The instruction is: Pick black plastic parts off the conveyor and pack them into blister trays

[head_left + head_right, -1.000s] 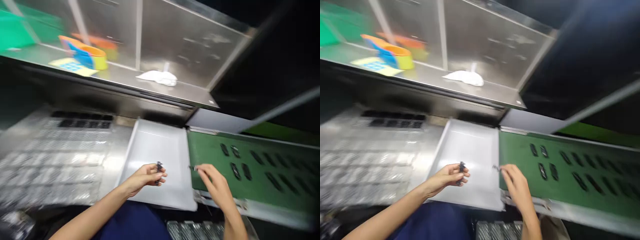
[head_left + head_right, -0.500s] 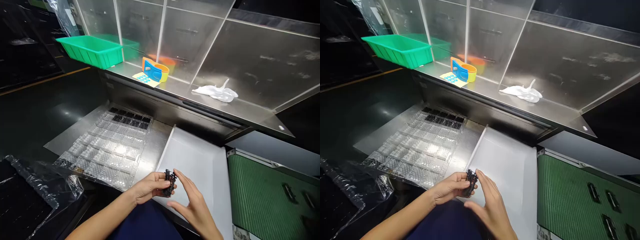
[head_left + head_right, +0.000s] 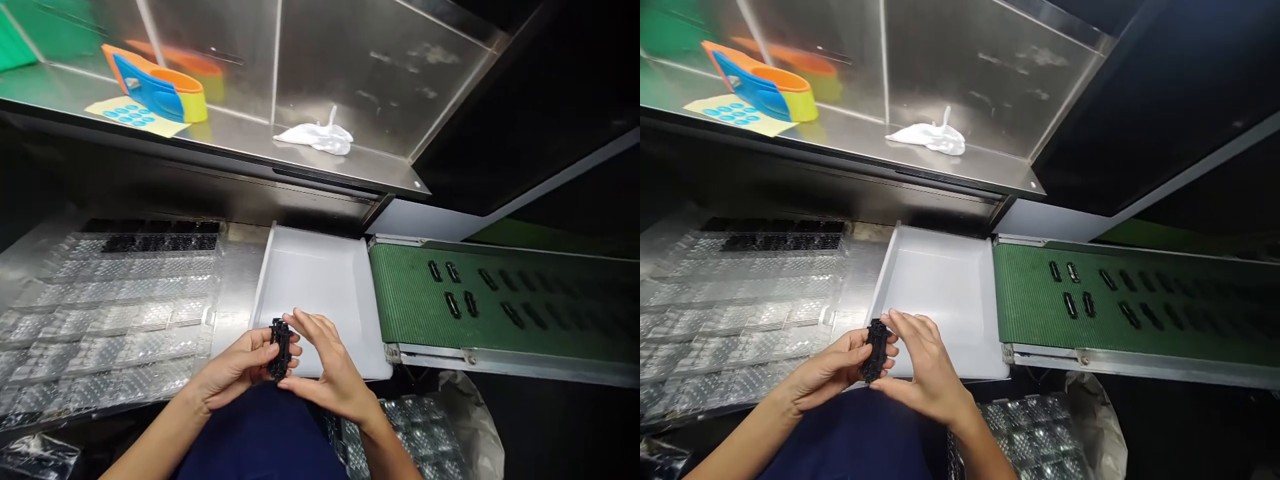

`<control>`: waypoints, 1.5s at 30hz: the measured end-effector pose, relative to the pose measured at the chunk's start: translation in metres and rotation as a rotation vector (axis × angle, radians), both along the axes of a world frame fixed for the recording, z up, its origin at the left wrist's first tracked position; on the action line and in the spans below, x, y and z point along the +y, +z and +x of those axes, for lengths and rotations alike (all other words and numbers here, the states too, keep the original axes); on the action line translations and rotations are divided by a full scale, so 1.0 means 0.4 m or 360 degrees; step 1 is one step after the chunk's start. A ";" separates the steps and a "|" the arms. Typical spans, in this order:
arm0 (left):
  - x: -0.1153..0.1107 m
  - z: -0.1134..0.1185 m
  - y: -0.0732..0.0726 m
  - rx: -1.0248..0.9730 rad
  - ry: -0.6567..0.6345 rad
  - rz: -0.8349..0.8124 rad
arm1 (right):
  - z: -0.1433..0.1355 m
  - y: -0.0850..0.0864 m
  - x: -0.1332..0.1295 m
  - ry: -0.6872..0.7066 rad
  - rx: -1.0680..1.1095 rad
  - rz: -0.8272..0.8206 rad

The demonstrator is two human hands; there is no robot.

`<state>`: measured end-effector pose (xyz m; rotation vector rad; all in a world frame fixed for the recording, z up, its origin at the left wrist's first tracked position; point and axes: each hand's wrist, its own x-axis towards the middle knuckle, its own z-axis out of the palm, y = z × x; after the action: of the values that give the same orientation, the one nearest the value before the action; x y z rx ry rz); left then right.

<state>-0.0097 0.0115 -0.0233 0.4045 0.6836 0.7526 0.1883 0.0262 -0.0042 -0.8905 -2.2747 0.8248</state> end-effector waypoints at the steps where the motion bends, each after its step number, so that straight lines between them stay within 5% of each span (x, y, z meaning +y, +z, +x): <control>1: 0.005 0.014 0.001 0.0001 -0.0042 0.0006 | 0.015 0.001 -0.004 -0.0017 -0.0008 -0.0008; 15: 0.085 0.248 -0.004 -0.0005 -0.0596 0.0118 | 0.245 0.021 -0.063 -0.0457 -0.0104 -0.0067; 20: 0.104 0.328 -0.025 -0.0044 -0.0595 0.0055 | 0.327 0.005 -0.043 -0.0467 -0.0145 -0.0153; 22: 0.108 0.352 -0.034 -0.0033 -0.0540 -0.0009 | 0.399 -0.010 0.000 -0.0824 -0.0252 -0.0135; 25: 0.111 0.371 -0.045 0.0002 -0.0485 -0.0065 | 0.541 -0.030 0.092 -0.1786 -0.0479 -0.0026; 28: 0.112 0.367 -0.047 0.0051 -0.0476 -0.0037 | 0.657 -0.036 0.177 -0.2086 -0.0610 -0.0052; 30: 0.114 0.353 -0.042 0.0093 -0.0447 0.0015 | 0.683 -0.026 0.207 -0.2052 -0.0658 -0.0102; 33: 0.120 0.321 -0.029 0.0158 -0.0324 0.0113 | 0.629 0.005 0.199 -0.1778 -0.0646 -0.0135; 36: 0.133 0.274 -0.020 0.0247 -0.0234 0.0206 | 0.494 0.046 0.141 -0.1175 -0.0557 -0.0197; 40: 0.142 0.198 -0.028 0.0307 -0.0457 0.0390 | 0.298 0.090 0.061 -0.0197 -0.0341 -0.0307; 42: 0.134 0.165 -0.037 0.0267 -0.0562 0.0443 | 0.222 0.094 0.042 -0.0114 -0.0221 -0.0307; 45: 0.109 0.129 -0.045 0.0183 -0.0483 0.0353 | 0.142 0.073 0.034 -0.0340 -0.0040 -0.0252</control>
<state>0.0420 0.0550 -0.0414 0.7413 0.6300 0.5199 0.2451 0.0397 0.0251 -1.1981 -2.1111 0.9095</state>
